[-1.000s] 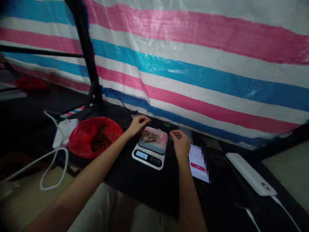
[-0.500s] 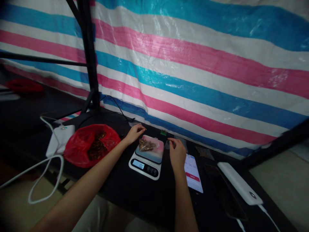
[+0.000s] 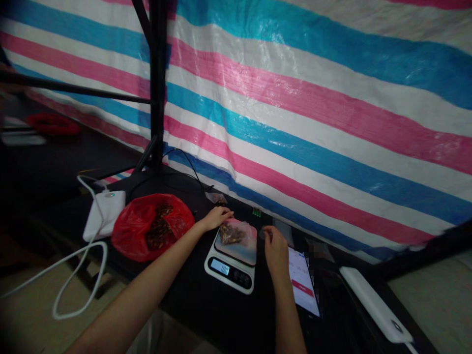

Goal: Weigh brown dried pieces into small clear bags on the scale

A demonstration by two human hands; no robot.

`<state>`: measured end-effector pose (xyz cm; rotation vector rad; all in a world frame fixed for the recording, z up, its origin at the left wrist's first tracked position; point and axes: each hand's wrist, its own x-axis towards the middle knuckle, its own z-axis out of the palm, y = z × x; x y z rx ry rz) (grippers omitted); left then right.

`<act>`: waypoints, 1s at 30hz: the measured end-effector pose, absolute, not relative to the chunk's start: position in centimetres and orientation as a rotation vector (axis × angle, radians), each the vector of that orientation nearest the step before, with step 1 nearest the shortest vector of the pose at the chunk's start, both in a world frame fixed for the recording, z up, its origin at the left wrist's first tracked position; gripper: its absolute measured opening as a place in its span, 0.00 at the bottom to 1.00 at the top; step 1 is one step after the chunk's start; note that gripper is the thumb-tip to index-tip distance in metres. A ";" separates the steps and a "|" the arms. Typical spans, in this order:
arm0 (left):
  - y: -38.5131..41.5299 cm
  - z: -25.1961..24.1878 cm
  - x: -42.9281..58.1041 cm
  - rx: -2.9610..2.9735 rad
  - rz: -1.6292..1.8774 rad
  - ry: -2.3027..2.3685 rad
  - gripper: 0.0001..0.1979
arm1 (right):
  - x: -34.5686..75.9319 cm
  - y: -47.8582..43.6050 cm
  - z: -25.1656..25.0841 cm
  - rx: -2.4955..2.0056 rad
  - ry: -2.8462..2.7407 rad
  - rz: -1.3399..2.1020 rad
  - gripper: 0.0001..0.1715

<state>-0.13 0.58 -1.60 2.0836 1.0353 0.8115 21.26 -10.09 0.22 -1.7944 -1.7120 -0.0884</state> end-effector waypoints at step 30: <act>0.1 -2.8 3.4 1.894 0.448 0.712 0.22 | 19.8 -8.7 -1.3 -1.668 -1.563 0.442 0.16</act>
